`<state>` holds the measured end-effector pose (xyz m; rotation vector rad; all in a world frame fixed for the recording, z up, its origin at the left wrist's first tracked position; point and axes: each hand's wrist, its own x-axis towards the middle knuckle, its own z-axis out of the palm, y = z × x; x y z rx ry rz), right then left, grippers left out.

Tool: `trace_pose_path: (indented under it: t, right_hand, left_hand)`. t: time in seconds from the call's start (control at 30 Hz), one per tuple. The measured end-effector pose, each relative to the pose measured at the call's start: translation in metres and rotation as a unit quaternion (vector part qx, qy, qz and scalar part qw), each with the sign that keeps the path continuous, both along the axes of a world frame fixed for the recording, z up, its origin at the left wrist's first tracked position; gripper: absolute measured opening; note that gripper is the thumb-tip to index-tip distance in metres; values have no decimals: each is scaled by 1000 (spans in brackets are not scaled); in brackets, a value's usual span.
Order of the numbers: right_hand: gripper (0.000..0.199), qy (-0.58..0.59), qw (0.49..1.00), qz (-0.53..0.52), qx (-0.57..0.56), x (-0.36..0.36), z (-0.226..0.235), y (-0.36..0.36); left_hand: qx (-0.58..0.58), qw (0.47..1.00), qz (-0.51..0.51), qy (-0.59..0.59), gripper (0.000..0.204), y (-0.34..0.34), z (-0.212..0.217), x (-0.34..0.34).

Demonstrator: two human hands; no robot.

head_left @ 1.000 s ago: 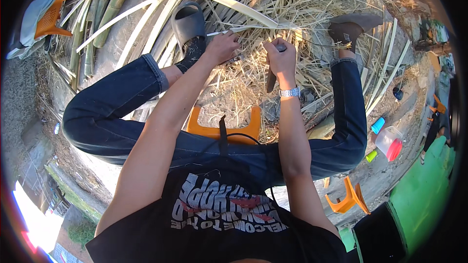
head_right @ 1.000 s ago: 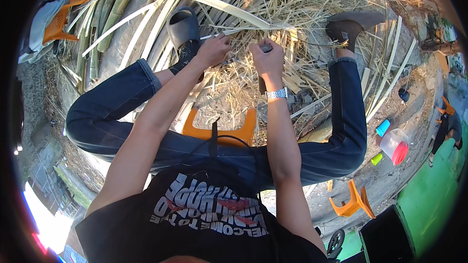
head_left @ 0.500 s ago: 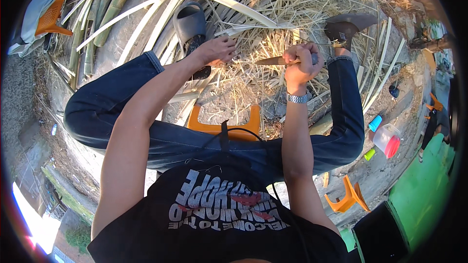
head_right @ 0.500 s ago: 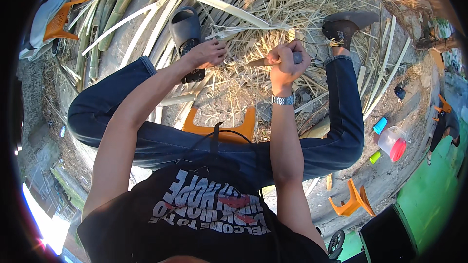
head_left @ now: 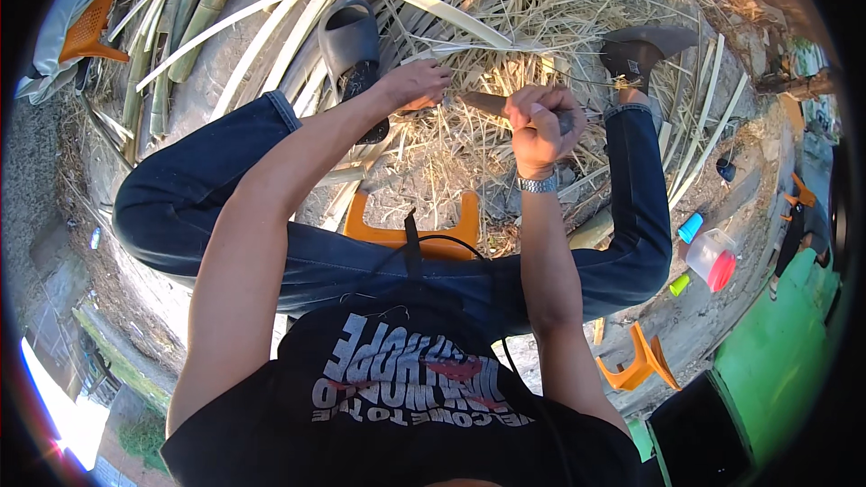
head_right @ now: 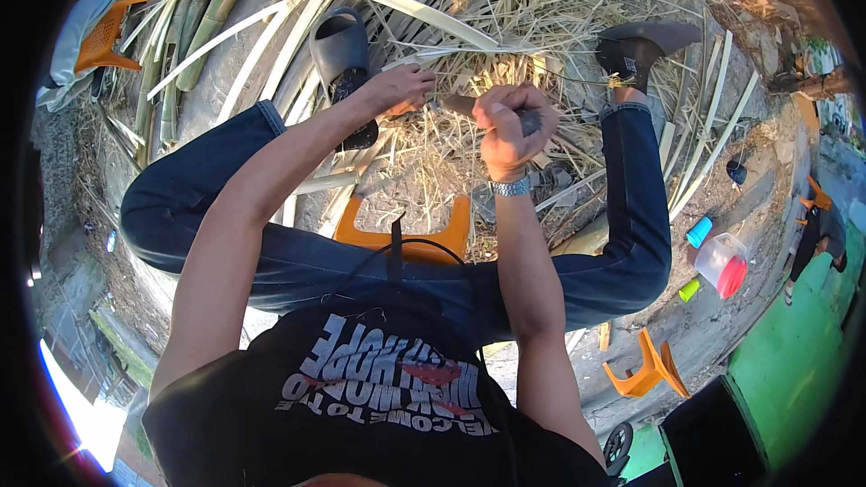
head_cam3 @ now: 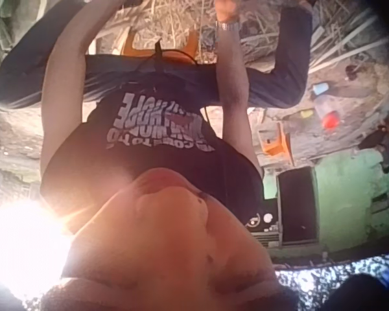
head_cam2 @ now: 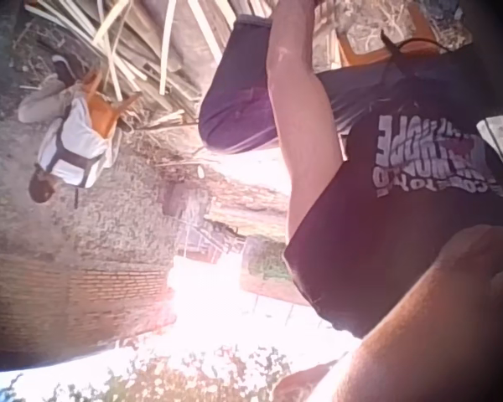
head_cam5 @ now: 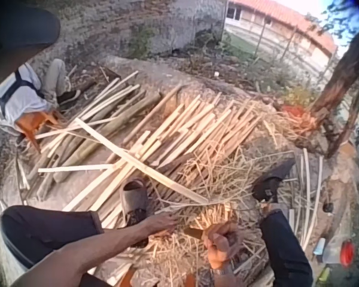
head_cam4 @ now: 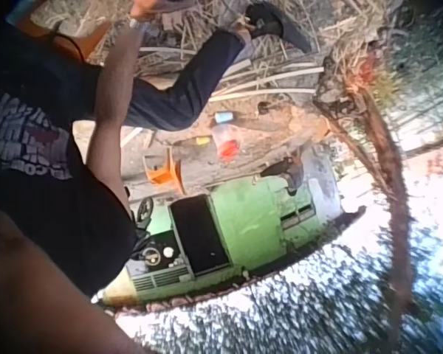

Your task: Using a small axe to shape and refine strips of bamboo.

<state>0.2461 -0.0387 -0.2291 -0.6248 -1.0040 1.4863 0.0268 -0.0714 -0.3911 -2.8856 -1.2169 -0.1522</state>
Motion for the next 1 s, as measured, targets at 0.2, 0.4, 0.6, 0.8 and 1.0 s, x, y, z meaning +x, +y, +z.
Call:
trace_pose_path:
  t: [0.2,0.4,0.6,0.8,1.0]
  right_hand:
    - [25,-39,998,25,-46,-13,-31,-27]
    - [22,-69,996,23,-47,-17,-46,-31]
    - [27,-65,996,53,-9,-23,-52,-32]
    - [29,-65,997,47,-14,-26,-58,-34]
    - [28,-89,995,36,-8,-28,-55,-37]
  left_hand:
    - [-63,997,-16,37,11,5,2,10]
    - [-119,991,3,60,8,8,0,14]
    - [-103,995,13,4,8,11,-19,14]
    - [-110,994,23,17,6,12,-19,17]
    - [-143,987,30,65,11,13,-7,21]
